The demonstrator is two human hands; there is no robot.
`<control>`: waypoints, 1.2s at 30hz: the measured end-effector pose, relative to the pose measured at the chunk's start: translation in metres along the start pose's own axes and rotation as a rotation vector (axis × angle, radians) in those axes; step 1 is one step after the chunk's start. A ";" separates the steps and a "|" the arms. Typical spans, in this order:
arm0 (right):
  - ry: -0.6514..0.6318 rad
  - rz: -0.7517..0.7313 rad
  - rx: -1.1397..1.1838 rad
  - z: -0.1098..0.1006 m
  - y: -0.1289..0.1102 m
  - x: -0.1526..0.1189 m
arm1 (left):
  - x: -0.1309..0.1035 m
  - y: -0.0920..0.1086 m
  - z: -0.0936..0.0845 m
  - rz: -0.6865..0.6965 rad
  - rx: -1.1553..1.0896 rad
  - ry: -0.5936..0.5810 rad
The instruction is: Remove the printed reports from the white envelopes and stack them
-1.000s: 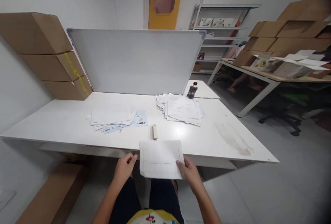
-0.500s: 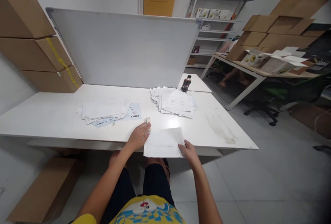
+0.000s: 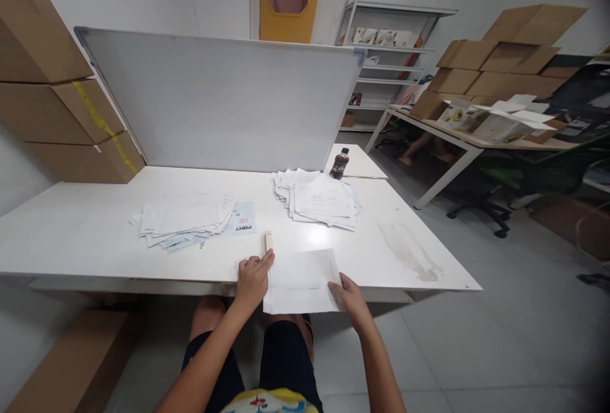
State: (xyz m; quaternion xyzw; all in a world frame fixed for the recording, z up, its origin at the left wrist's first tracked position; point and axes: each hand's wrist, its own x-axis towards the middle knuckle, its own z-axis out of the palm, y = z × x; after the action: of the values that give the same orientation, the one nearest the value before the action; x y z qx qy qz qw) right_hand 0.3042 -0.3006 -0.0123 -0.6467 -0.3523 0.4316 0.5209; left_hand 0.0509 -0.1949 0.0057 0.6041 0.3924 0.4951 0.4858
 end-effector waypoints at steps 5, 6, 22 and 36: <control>0.003 -0.076 -0.160 -0.008 -0.022 0.014 | -0.006 -0.005 0.002 0.097 0.108 -0.022; -0.016 -0.092 -0.182 -0.013 -0.028 0.020 | -0.006 -0.004 0.001 0.129 0.136 -0.030; 0.706 -0.332 -0.417 -0.052 -0.065 0.211 | 0.026 -0.009 -0.042 0.282 0.622 -0.074; 0.713 -0.244 0.114 -0.041 -0.012 0.106 | 0.072 0.000 -0.120 0.164 1.217 0.142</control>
State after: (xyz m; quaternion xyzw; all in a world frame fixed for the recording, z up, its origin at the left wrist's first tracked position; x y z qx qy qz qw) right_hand 0.3819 -0.2176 -0.0172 -0.6798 -0.1987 0.1331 0.6933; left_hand -0.0523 -0.1022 0.0257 0.7666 0.5882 0.2572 -0.0131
